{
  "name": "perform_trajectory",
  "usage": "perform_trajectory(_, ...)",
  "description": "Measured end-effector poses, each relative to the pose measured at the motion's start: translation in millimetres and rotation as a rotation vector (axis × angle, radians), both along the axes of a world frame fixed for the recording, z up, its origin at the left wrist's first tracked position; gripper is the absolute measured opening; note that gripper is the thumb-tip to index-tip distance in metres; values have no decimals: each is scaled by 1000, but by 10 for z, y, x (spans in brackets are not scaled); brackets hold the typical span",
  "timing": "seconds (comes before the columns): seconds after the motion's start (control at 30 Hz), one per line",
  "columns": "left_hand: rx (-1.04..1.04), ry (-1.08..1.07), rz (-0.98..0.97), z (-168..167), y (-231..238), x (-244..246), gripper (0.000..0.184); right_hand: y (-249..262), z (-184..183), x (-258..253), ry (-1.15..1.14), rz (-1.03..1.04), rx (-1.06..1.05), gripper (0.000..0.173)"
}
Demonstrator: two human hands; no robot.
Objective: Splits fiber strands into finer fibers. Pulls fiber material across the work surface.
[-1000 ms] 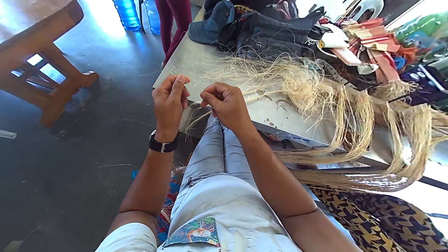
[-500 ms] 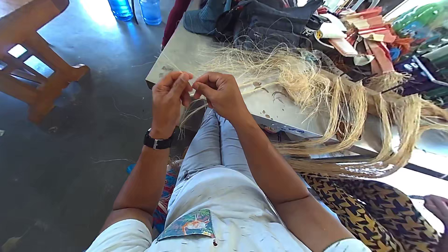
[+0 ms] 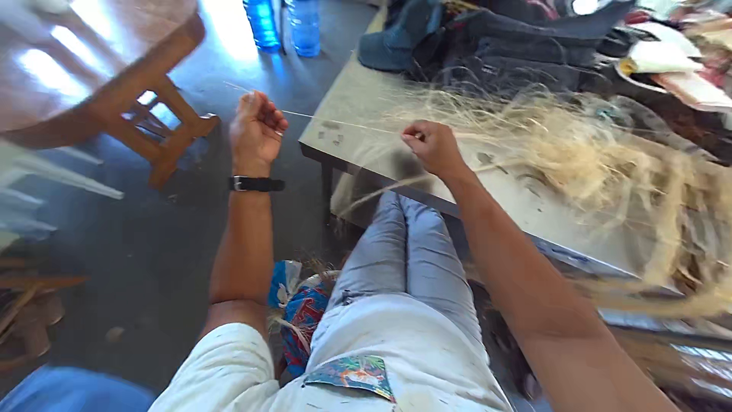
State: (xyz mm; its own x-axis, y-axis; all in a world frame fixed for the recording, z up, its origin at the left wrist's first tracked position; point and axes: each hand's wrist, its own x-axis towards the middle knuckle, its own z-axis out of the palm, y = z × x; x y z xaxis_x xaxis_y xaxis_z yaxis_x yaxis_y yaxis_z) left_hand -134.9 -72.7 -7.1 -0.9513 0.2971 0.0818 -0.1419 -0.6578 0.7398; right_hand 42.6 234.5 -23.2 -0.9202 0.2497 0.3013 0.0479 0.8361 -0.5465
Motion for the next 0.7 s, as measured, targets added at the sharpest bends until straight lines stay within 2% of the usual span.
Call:
perform_trajectory(0.27,19,34,270,191,-472,-813,18,88,-104,0,38,-71,-12,24)
perform_trajectory(0.37,16,93,330,321,-702,-929,17,102,-97,-1,45,-93,-5,24)
perform_trajectory(0.47,-58,162,227,352,-789,-872,18,168,-76,57,34,-149,-21,25)
perform_trajectory(0.57,-177,243,88,328,-775,-725,11,307,-44,209,112,-147,-66,32)
perform_trajectory(0.63,-262,295,-4,276,-807,-694,18,365,-9,335,202,-138,-73,32)
perform_trajectory(0.7,-259,325,-110,139,-873,-804,29,431,3,444,258,-126,-29,32)
